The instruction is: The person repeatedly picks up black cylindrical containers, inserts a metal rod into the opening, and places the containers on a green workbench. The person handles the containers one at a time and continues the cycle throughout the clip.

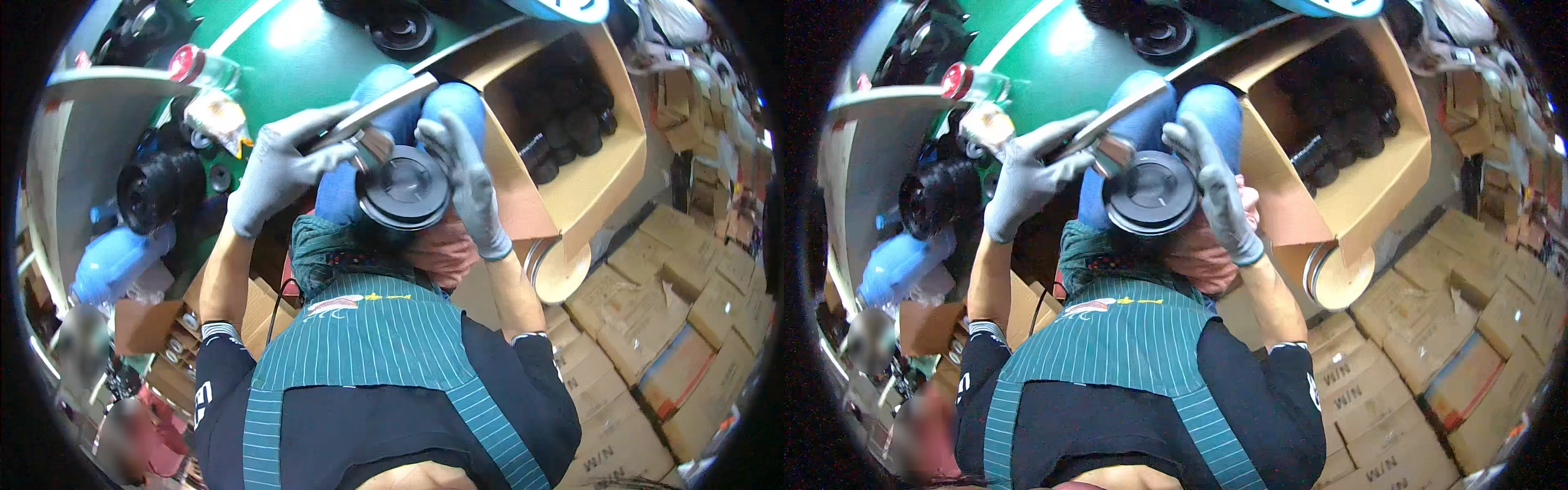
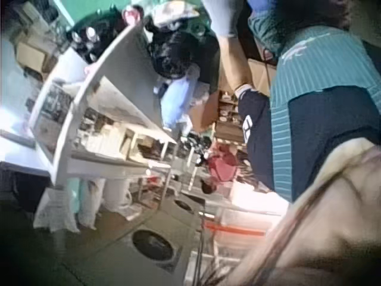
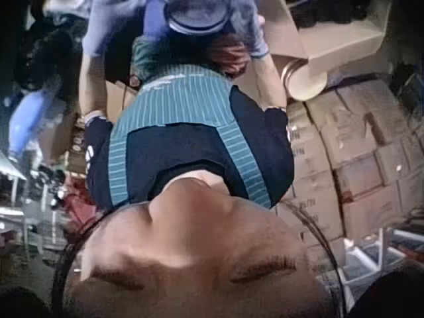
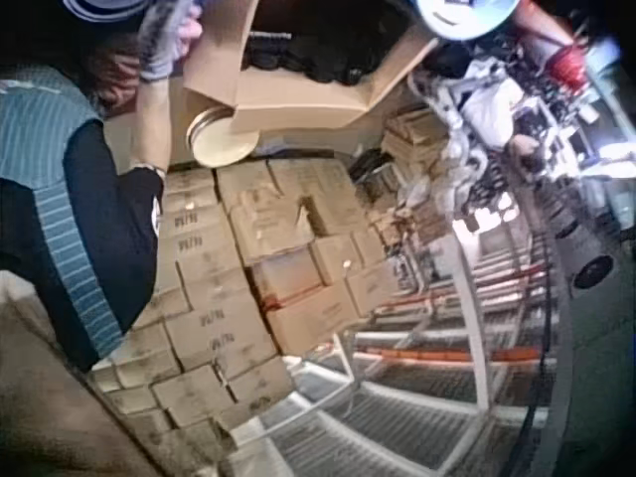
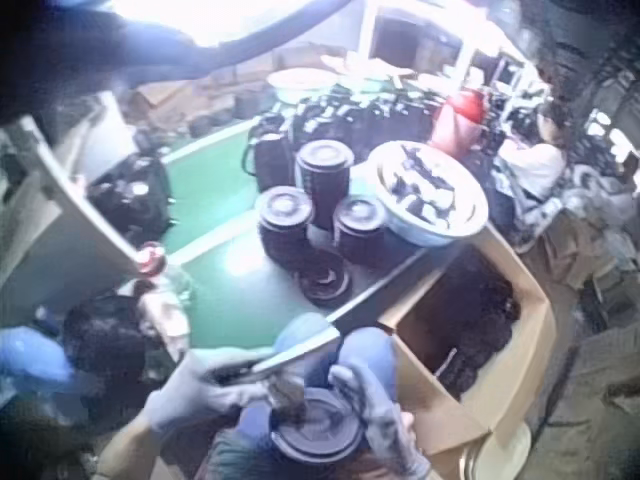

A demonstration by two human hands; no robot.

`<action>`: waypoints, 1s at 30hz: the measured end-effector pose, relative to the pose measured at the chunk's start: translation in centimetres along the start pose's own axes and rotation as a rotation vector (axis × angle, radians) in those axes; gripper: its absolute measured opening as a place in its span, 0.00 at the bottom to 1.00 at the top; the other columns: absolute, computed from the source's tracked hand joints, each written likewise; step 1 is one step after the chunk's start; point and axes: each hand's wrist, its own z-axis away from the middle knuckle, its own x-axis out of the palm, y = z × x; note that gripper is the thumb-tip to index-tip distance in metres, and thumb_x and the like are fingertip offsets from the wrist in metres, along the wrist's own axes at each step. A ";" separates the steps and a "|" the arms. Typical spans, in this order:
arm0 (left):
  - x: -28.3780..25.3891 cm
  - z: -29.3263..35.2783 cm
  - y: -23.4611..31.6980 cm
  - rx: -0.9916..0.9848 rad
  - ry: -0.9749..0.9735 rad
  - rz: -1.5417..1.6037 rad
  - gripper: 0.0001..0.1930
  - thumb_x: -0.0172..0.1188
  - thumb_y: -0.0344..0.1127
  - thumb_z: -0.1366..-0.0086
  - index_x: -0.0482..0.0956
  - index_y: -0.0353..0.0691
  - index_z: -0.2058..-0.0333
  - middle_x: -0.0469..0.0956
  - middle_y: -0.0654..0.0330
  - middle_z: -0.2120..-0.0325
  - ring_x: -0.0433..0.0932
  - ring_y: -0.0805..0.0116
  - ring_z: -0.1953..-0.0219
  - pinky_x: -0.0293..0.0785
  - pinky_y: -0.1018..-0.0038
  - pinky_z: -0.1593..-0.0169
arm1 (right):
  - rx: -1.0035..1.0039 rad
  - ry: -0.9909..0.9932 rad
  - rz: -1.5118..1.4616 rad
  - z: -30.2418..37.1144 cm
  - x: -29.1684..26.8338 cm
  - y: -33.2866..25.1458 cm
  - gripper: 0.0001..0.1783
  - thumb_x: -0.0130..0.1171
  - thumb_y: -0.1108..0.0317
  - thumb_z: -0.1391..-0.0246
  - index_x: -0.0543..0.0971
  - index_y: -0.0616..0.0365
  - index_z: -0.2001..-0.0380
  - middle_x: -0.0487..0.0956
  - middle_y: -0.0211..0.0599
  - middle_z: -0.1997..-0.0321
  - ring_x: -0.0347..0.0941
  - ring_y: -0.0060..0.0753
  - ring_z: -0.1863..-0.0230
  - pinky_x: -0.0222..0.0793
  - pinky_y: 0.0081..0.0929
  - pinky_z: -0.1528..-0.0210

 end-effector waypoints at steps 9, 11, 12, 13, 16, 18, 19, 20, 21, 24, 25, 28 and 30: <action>2.9 -0.8 6.9 0.112 -0.352 -0.452 0.30 0.72 0.33 0.40 0.79 0.39 0.38 0.85 0.47 0.55 0.86 0.45 0.53 0.81 0.55 0.44 | -0.005 0.040 -0.908 -3.2 -2.1 1.7 0.23 0.46 0.57 0.19 0.77 0.61 0.35 0.72 0.22 0.78 0.80 0.29 0.63 0.74 0.62 0.30; 4.4 0.9 7.7 0.170 -0.248 -0.562 0.34 0.72 0.48 0.35 0.75 0.33 0.37 0.82 0.45 0.50 0.82 0.47 0.47 0.77 0.57 0.42 | 0.021 -0.056 -0.959 -4.6 -2.0 2.6 0.24 0.46 0.56 0.19 0.76 0.63 0.35 0.68 0.20 0.82 0.79 0.28 0.66 0.74 0.60 0.31; 5.4 1.6 8.5 0.189 -0.200 -0.628 0.38 0.72 0.50 0.35 0.72 0.30 0.35 0.80 0.43 0.46 0.79 0.46 0.42 0.73 0.54 0.37 | 0.023 -0.107 -1.002 -5.5 -1.7 3.0 0.25 0.45 0.55 0.19 0.75 0.64 0.34 0.66 0.19 0.84 0.78 0.27 0.67 0.73 0.59 0.30; 6.2 2.0 10.0 0.204 -0.211 -0.738 0.44 0.70 0.55 0.34 0.67 0.29 0.31 0.71 0.39 0.35 0.68 0.42 0.31 0.59 0.44 0.27 | 0.021 -0.128 -1.049 -6.3 -0.8 3.0 0.28 0.42 0.54 0.18 0.72 0.65 0.31 0.64 0.19 0.83 0.75 0.25 0.69 0.73 0.58 0.30; 8.7 3.1 11.3 0.204 -0.168 -0.682 0.47 0.67 0.58 0.33 0.62 0.32 0.26 0.60 0.38 0.28 0.60 0.39 0.25 0.48 0.35 0.24 | 0.061 -0.248 -0.933 -8.0 -0.6 4.1 0.29 0.39 0.55 0.17 0.69 0.67 0.29 0.59 0.16 0.83 0.66 0.18 0.72 0.72 0.52 0.29; 9.0 3.1 11.3 0.212 -0.129 -0.667 0.46 0.68 0.55 0.33 0.62 0.34 0.26 0.64 0.40 0.30 0.62 0.40 0.26 0.50 0.38 0.23 | 0.079 -0.244 -0.943 -7.6 -0.6 4.2 0.28 0.39 0.56 0.17 0.70 0.68 0.30 0.58 0.15 0.82 0.66 0.17 0.71 0.72 0.48 0.31; 8.9 2.9 11.3 0.215 -0.126 -0.625 0.45 0.68 0.54 0.34 0.62 0.34 0.26 0.65 0.40 0.30 0.62 0.40 0.26 0.51 0.40 0.23 | 0.099 -0.282 -1.040 -7.7 -1.1 4.5 0.28 0.39 0.56 0.17 0.70 0.69 0.30 0.59 0.14 0.82 0.66 0.17 0.71 0.73 0.47 0.31; 8.6 2.6 11.1 0.220 -0.125 -0.583 0.45 0.69 0.52 0.34 0.62 0.34 0.26 0.66 0.40 0.31 0.63 0.40 0.27 0.52 0.41 0.23 | 0.117 -0.318 -1.136 -7.5 -1.5 4.6 0.28 0.39 0.57 0.17 0.70 0.69 0.30 0.59 0.14 0.82 0.66 0.17 0.71 0.73 0.46 0.32; 8.1 2.5 9.9 0.242 -0.053 -0.473 0.41 0.70 0.47 0.34 0.65 0.33 0.29 0.71 0.39 0.35 0.68 0.38 0.31 0.60 0.47 0.26 | 0.012 -0.291 -0.965 -6.3 -1.8 4.6 0.26 0.38 0.58 0.17 0.73 0.69 0.34 0.61 0.17 0.81 0.69 0.20 0.70 0.73 0.48 0.31; 4.8 2.0 5.1 0.185 0.127 -0.387 0.27 0.60 0.40 0.26 0.73 0.31 0.34 0.78 0.37 0.44 0.78 0.38 0.39 0.73 0.52 0.35 | -0.262 -0.192 -0.510 -1.7 -1.8 2.6 0.22 0.41 0.61 0.19 0.80 0.67 0.48 0.70 0.28 0.77 0.75 0.30 0.66 0.71 0.56 0.30; 4.0 1.2 4.1 0.150 0.075 -0.234 0.26 0.55 0.41 0.24 0.73 0.31 0.34 0.79 0.38 0.44 0.79 0.40 0.40 0.74 0.53 0.36 | -0.350 -0.194 -0.421 0.1 -0.9 0.9 0.21 0.45 0.61 0.22 0.83 0.66 0.54 0.74 0.34 0.75 0.77 0.33 0.65 0.70 0.61 0.30; 3.7 -1.4 0.4 0.173 -0.123 0.112 0.24 0.45 0.42 0.18 0.74 0.35 0.34 0.83 0.43 0.46 0.84 0.50 0.43 0.78 0.58 0.39 | -0.304 -0.241 -0.060 4.6 0.6 -2.5 0.15 0.57 0.62 0.39 0.85 0.59 0.72 0.78 0.36 0.75 0.78 0.37 0.65 0.68 0.64 0.30; 4.1 -4.0 -0.7 0.189 -0.309 0.216 0.24 0.41 0.46 0.16 0.76 0.38 0.36 0.85 0.47 0.48 0.86 0.57 0.45 0.80 0.65 0.41 | -0.426 -0.351 0.295 5.6 1.2 -3.9 0.10 0.61 0.63 0.52 0.86 0.54 0.79 0.76 0.28 0.81 0.77 0.37 0.66 0.69 0.59 0.30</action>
